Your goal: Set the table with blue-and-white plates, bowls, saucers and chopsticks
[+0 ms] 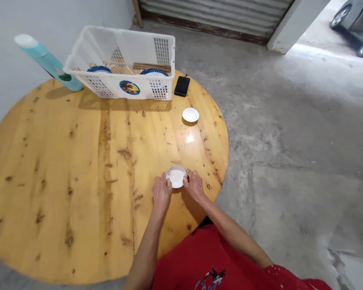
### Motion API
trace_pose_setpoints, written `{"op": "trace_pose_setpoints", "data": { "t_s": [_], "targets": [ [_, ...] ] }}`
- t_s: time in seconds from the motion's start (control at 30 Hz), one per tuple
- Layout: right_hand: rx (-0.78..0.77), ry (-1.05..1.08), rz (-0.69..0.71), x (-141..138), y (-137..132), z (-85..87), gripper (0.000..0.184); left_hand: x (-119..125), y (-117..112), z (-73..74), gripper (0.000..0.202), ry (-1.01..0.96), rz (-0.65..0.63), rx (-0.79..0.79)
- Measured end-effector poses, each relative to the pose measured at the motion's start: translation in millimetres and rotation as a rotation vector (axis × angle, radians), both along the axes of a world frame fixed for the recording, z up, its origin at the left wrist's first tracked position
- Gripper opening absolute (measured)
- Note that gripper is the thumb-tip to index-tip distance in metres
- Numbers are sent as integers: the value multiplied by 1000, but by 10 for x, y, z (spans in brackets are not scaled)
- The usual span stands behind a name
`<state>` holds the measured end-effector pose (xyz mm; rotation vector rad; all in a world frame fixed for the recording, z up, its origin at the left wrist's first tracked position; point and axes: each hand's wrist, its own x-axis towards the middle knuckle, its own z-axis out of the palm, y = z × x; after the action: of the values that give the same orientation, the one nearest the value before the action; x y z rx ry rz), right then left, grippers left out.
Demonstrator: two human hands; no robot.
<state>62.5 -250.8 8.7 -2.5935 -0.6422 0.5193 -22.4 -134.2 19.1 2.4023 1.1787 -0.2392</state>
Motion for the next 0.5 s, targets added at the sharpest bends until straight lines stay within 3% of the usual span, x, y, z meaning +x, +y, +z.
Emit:
{"op": "trace_pose_setpoints", "data": {
  "t_s": [0.13,0.33,0.5],
  "targets": [
    [71,15,28,66,-71,-18,39,-23,9,11,45,-57,13,-21],
    [199,221,26,164,-112,-117,27,-13,49,-120,38,-155,86,-249],
    [288,322,-38,178,-194,-100,22,-38,-116,-44,32,-333,108,-263]
  ]
}}
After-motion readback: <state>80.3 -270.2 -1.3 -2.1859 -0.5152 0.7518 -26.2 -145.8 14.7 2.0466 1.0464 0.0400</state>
